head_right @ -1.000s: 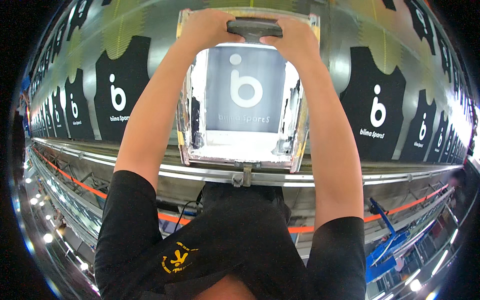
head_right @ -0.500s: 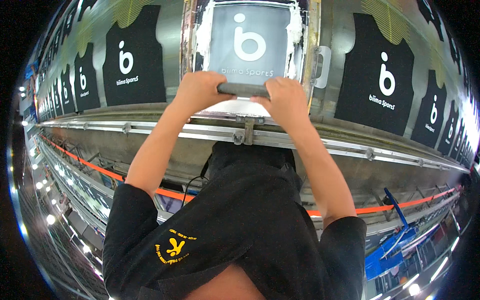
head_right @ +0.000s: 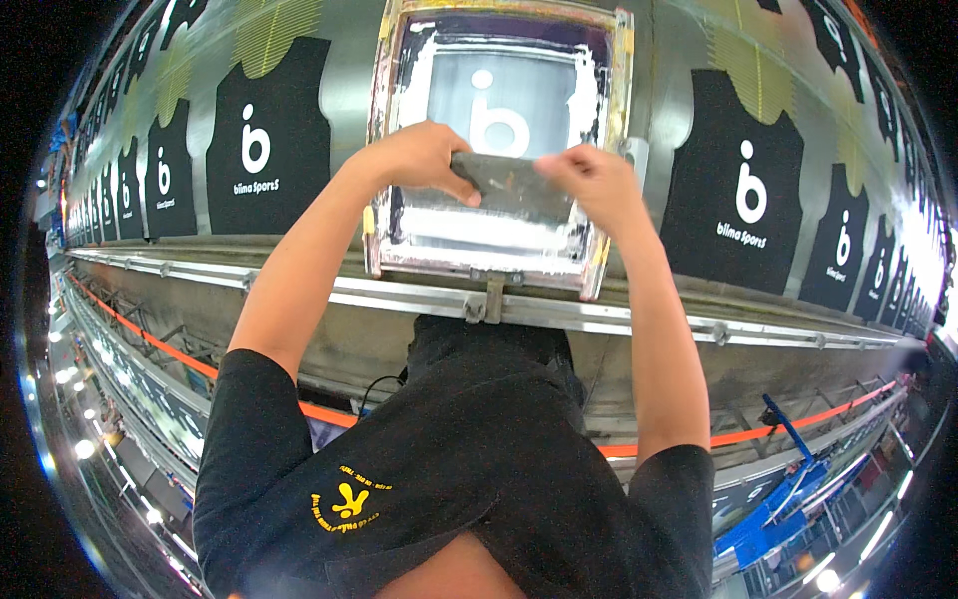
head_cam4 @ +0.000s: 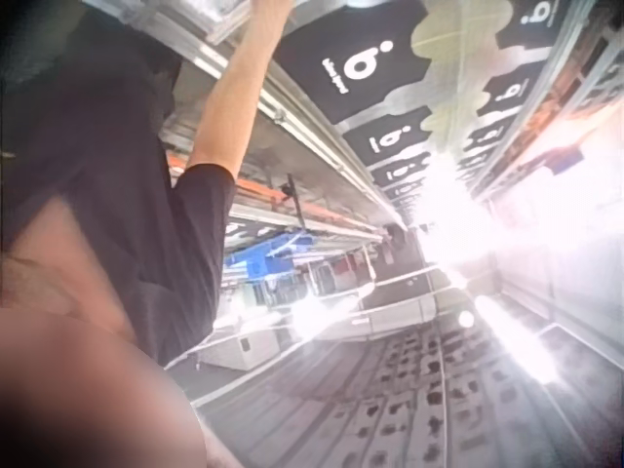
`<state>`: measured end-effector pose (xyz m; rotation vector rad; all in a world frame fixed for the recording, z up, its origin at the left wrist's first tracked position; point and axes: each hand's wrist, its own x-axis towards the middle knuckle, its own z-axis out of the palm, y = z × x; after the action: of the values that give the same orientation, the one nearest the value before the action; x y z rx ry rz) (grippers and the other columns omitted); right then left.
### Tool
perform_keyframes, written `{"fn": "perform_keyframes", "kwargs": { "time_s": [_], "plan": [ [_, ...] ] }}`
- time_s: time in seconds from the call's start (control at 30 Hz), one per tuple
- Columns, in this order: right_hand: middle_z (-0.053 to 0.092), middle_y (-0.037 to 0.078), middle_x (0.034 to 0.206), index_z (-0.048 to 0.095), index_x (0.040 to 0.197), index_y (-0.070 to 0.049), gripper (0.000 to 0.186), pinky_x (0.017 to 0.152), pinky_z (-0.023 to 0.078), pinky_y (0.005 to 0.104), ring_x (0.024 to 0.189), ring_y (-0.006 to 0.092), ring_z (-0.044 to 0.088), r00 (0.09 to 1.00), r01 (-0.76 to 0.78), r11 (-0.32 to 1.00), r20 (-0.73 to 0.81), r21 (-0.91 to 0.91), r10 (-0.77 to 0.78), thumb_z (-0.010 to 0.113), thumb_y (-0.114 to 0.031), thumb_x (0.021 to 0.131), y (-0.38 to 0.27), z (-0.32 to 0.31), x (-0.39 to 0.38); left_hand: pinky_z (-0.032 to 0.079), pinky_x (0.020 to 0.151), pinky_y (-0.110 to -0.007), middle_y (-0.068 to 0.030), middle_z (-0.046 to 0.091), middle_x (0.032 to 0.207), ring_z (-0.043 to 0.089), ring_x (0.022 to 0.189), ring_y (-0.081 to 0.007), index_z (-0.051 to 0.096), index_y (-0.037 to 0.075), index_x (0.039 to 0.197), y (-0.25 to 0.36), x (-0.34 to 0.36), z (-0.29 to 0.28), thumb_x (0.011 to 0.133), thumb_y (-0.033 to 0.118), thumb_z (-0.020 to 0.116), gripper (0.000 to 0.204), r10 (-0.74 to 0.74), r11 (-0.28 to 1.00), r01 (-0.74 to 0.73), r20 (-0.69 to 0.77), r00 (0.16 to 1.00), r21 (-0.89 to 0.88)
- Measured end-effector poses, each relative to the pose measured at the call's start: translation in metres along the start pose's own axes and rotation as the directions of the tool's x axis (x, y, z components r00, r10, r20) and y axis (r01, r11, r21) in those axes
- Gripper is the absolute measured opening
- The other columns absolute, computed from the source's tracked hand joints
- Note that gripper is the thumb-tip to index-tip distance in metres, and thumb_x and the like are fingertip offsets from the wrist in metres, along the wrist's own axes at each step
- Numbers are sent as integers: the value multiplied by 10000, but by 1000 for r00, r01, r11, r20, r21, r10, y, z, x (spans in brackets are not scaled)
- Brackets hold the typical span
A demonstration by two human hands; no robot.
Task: The person uses a squeegee to press ink through a screen onto a black t-shirt laid on a flat printing table. The person repeatedly pulls the squeegee across the screen, repositions the squeegee, and lifts the screen to check the printed logo on the shirt.
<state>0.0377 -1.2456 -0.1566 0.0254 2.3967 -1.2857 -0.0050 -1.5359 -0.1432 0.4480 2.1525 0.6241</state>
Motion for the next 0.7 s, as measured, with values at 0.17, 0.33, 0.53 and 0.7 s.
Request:
{"fn": "perform_keyframes", "kwargs": {
  "time_s": [0.17, 0.33, 0.53, 0.7],
  "plan": [
    [769, 108, 951, 743, 1083, 32, 373, 832, 547, 291, 893, 137, 704, 756, -81, 996, -653, -36, 38, 738, -334, 1014, 43, -37, 24, 561, 826, -466, -108, 764, 920, 731, 928, -349, 779, 124, 1087, -14, 46, -63, 783, 580, 803, 548, 279, 931, -137, -417, 865, 338],
    [688, 35, 823, 711, 1179, 23, 387, 648, 514, 265, 694, 100, 626, 764, -180, 953, -576, 242, 291, 735, -328, 1017, 69, -28, 30, 564, 833, -460, -70, 767, 1012, 720, 1012, -313, 773, 137, 1103, -18, 91, -111, 835, 550, 774, 493, 241, 915, -56, -431, 869, 400],
    [491, -52, 630, 686, 1218, 26, 401, 439, 280, 257, 478, 42, 400, 839, -251, 851, -335, 461, 429, 727, -322, 1023, 44, -24, 28, 574, 804, -454, -47, 741, 910, 717, 955, -293, 779, 163, 1039, -26, 78, -77, 857, 549, 766, 427, 259, 915, -16, -555, 790, 404],
    [460, -68, 612, 682, 1228, 38, 413, 424, 246, 262, 454, 39, 355, 824, -205, 851, -385, 483, 417, 734, -313, 1017, 21, -31, 27, 568, 756, -422, -16, 737, 979, 706, 906, -278, 769, 180, 1076, -38, 21, 22, 788, 353, 854, 346, 411, 902, -168, -674, 614, 397]
  ]
}}
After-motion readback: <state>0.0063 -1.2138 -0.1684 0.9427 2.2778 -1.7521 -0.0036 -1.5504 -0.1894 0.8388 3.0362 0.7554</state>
